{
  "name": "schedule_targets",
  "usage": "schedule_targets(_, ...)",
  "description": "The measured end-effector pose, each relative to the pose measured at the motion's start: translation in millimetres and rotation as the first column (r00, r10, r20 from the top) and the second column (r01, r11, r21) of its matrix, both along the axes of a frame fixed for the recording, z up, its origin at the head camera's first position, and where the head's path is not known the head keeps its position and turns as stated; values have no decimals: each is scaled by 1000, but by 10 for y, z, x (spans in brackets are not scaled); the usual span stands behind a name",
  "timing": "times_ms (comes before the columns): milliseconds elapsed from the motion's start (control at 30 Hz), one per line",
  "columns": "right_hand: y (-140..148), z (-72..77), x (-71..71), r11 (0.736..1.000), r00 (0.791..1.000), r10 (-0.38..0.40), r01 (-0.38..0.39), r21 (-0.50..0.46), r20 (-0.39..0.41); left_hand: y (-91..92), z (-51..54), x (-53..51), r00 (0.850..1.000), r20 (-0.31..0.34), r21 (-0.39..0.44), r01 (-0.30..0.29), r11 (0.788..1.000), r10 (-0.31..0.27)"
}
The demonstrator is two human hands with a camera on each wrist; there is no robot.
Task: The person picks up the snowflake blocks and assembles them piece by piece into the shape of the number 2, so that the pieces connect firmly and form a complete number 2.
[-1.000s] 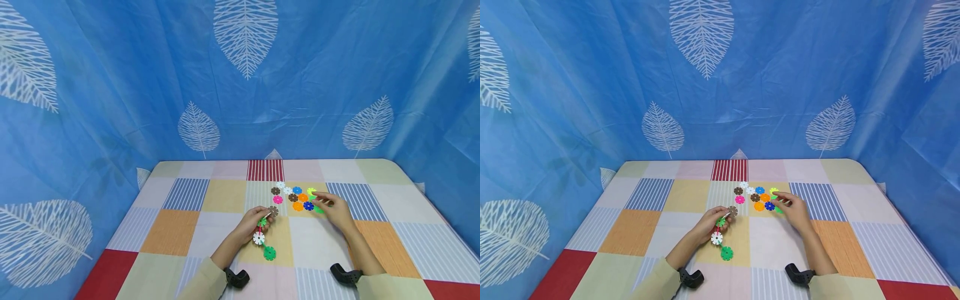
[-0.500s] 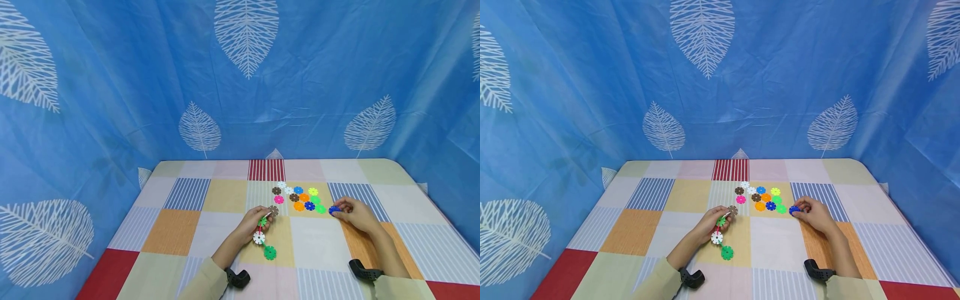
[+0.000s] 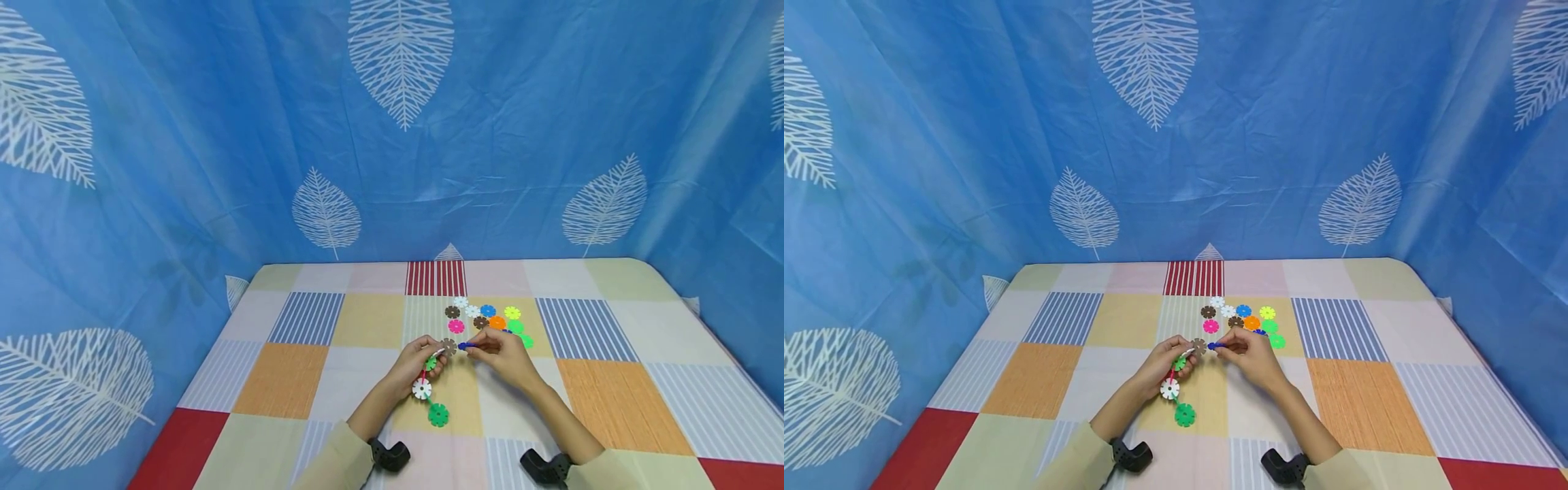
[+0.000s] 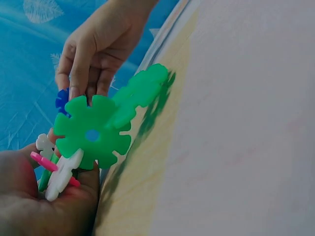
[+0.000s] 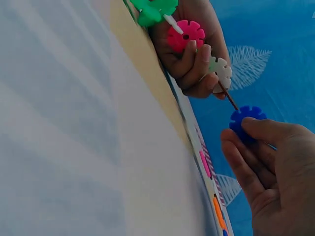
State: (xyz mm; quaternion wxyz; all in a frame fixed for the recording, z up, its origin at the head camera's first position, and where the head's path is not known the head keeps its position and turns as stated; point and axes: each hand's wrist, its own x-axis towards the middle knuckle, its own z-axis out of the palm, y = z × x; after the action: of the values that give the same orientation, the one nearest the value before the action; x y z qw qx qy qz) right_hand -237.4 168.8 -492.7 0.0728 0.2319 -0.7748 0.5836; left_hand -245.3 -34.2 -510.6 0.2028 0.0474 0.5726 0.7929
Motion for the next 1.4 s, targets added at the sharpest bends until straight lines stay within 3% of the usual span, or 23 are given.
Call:
schedule_targets(100,-39,-41,15,1000,999,30,-30,-5,-22,-4,5,9,1000,-2,-13,6,1000,-6)
schedule_targets(267,-105,74,114,998,997,64,-65,-16,-49,-7,1,16,1000,-21,-31,20,999,-21)
schedule_targets(433,-161,61,151,997,996,66,-68,-43,-52,-20,-1,35,999,-34,-45,30,999,-31)
schedule_targets(633,-222,37,186,1000,987,-28,29,4,-155,-30,11,61,997,-56,-35,52,998,-54)
schedule_targets(833,-175,-81,77,999,987,-30,33,15,-156,-27,20,49,999,-25,-14,38,999,-38)
schedule_targets(967,16,-153,-65,993,983,-62,78,88,-171,-11,7,2,1000,-1,55,15,998,-15)
schedule_targets(1100,394,-144,-165,955,957,-215,248,164,-195,-3,-12,-38,1000,16,117,-13,993,11)
schedule_targets(1200,731,-189,-199,904,932,-318,354,242,-173,-1,-27,-52,999,35,142,-32,989,27)
schedule_targets(1333,1058,-255,-196,859,934,-340,354,369,-105,4,-36,-60,998,54,160,-36,986,28)
schedule_targets(1400,1136,-260,-194,853,946,-314,318,414,-79,7,-32,-62,998,55,161,-35,986,26)
